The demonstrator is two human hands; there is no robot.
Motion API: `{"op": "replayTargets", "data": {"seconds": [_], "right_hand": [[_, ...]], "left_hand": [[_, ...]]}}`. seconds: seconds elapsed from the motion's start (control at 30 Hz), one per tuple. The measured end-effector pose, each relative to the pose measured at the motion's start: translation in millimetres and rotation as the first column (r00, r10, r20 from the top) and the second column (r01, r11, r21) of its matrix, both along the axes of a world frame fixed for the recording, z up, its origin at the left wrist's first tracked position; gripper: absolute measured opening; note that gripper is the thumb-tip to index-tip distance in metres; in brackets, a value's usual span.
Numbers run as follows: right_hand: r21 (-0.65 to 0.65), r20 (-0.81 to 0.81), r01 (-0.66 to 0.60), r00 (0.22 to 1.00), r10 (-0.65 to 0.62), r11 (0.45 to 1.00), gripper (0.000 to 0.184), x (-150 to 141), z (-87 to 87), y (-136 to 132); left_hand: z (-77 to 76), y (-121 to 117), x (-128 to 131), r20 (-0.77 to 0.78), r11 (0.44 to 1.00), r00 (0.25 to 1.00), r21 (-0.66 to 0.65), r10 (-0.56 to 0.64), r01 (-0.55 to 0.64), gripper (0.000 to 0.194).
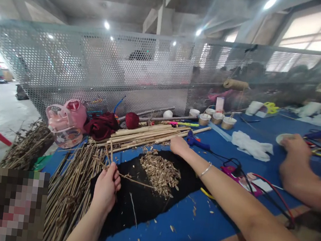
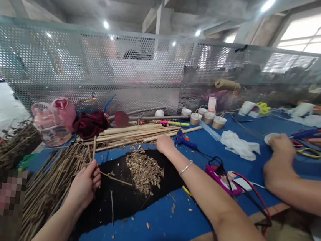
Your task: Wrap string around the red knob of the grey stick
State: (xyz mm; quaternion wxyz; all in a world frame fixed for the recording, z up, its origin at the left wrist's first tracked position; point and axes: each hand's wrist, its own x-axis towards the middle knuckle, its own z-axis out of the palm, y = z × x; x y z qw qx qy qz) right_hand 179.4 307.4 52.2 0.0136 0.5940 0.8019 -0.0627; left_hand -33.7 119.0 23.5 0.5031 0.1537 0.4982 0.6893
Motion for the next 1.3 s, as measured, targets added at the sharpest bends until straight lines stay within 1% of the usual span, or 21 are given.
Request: {"op": "replayTargets", "data": {"seconds": [0.07,0.17,0.27,0.37,0.47,0.57,0.63,0.67,0.77,0.83,0.93,1.07,1.17,1.3], "right_hand": [[-0.013,0.044,0.041,0.998,-0.040,0.999,0.031,7.0,-9.6,20.2],[-0.018,0.061,0.040,0.997,-0.038,0.999,0.033,3.1,-20.1,33.8],[-0.028,0.043,-0.012,0.999,0.013,1.000,0.032,-9.0,-24.9,34.5],[-0.047,0.015,-0.117,0.993,0.118,0.992,0.030,-22.8,-27.2,25.0],[-0.062,-0.026,-0.260,0.966,0.259,0.964,0.021,-34.9,-26.0,13.5],[-0.004,-0.061,-0.346,0.936,0.345,0.938,0.030,-44.0,-19.5,10.3],[0.034,-0.064,-0.383,0.921,0.384,0.923,0.035,-49.1,-13.7,13.0],[0.034,-0.059,-0.410,0.910,0.411,0.912,0.037,-51.5,-11.2,14.9],[-0.025,-0.034,-0.506,0.862,0.505,0.862,0.043,-57.8,-6.8,19.7],[-0.071,-0.014,-0.542,0.840,0.542,0.838,0.043,-60.3,-7.0,21.2],[-0.103,-0.004,-0.563,0.825,0.565,0.820,0.038,-60.7,-10.4,22.1],[-0.065,-0.043,-0.567,0.824,0.565,0.821,0.018,-56.7,-12.9,22.3],[-0.015,-0.089,-0.545,0.836,0.542,0.838,0.020,-52.7,-9.9,21.5],[0.015,-0.139,-0.526,0.841,0.523,0.850,0.019,-49.4,-5.5,20.3]], "left_hand": [[-0.3,0.3,1.1,-0.014,1.000,1.000,-0.017,-0.010,0.010,0.049],[0.0,0.2,3.2,-0.056,0.999,0.998,-0.033,-0.017,0.015,0.049],[0.4,0.0,4.1,-0.082,0.999,0.996,-0.047,-0.026,0.023,0.051],[-0.8,0.1,3.7,-0.096,0.998,0.995,-0.054,-0.040,0.035,0.051],[-1.9,0.4,3.0,-0.101,0.998,0.994,-0.059,-0.041,0.035,0.050],[-0.1,0.8,3.1,-0.094,0.998,0.995,-0.062,-0.035,0.029,0.050],[2.1,1.0,3.3,-0.088,0.998,0.996,-0.060,-0.030,0.025,0.051],[3.2,1.1,3.4,-0.087,0.998,0.996,-0.061,-0.029,0.024,0.051],[5.3,1.2,3.6,-0.091,0.998,0.995,-0.065,-0.033,0.027,0.051],[5.8,0.9,3.8,-0.098,0.997,0.995,-0.066,-0.033,0.027,0.051],[5.3,-0.1,4.5,-0.104,0.998,0.994,-0.065,-0.034,0.028,0.052],[2.2,-0.6,4.9,-0.104,0.998,0.994,-0.055,-0.044,0.038,0.051],[0.0,-0.4,4.6,-0.100,0.998,0.994,-0.047,-0.050,0.046,0.048],[0.3,-0.9,4.6,-0.105,0.998,0.994,-0.051,-0.038,0.033,0.048]]}}
